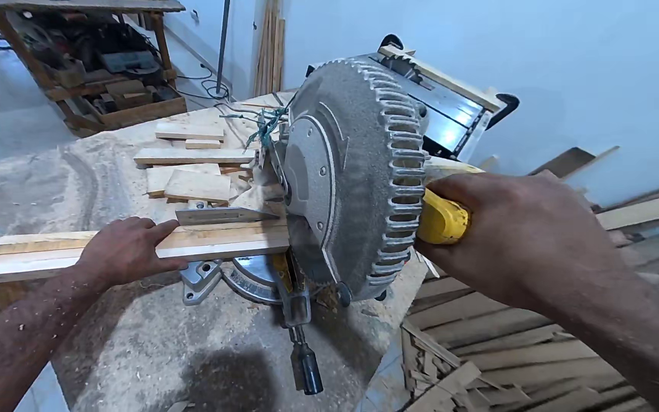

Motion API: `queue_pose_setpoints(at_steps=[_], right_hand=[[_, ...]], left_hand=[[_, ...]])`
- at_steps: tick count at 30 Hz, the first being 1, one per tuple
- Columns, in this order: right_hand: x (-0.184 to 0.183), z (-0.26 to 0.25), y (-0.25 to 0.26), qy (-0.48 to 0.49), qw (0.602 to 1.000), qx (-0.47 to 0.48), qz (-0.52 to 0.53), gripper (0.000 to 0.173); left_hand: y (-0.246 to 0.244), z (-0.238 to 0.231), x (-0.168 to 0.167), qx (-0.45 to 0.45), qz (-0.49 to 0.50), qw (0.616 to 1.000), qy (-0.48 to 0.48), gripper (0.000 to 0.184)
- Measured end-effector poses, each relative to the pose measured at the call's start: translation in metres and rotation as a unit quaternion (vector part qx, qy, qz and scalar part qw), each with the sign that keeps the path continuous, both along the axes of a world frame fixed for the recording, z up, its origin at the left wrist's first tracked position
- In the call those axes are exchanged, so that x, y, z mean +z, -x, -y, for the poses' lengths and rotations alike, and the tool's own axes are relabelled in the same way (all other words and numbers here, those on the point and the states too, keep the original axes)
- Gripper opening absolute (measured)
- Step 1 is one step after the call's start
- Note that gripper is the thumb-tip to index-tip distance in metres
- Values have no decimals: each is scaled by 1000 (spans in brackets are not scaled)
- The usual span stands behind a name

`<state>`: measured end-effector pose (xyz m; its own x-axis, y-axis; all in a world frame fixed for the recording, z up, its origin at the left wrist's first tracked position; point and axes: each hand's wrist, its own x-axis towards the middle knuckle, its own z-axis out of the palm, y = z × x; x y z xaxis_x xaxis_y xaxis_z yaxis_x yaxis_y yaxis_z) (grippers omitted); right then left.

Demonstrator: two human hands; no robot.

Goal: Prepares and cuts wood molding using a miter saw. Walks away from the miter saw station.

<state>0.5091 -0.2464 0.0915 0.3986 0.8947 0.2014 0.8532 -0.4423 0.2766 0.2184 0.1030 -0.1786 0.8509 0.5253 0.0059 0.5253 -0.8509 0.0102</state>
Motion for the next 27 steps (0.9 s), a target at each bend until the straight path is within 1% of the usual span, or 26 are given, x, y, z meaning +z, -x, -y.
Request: queue_pose_setpoints(at_steps=[5,11,17,21,27], right_hand=[[2,-1,3,6,1000,-23,-12,32],[-1,2,-1,-9,1000,4,-7,32],[2,4,-18,-8,998,64,3,34],[2,5,-18,-7,998,66,-1,35],[1,5,-21,-19,997,77,-5,33]], left_hand=[[-1,0,0,1,-3,1000,3,109],[-2,-1,-1,-5,4,1000,4,106],[-1,-3,0,-18,11,1000,8,106],[0,-5,-3,-29,25,999,0,109],[-1,-4,-1,-20,19,1000,1,108]])
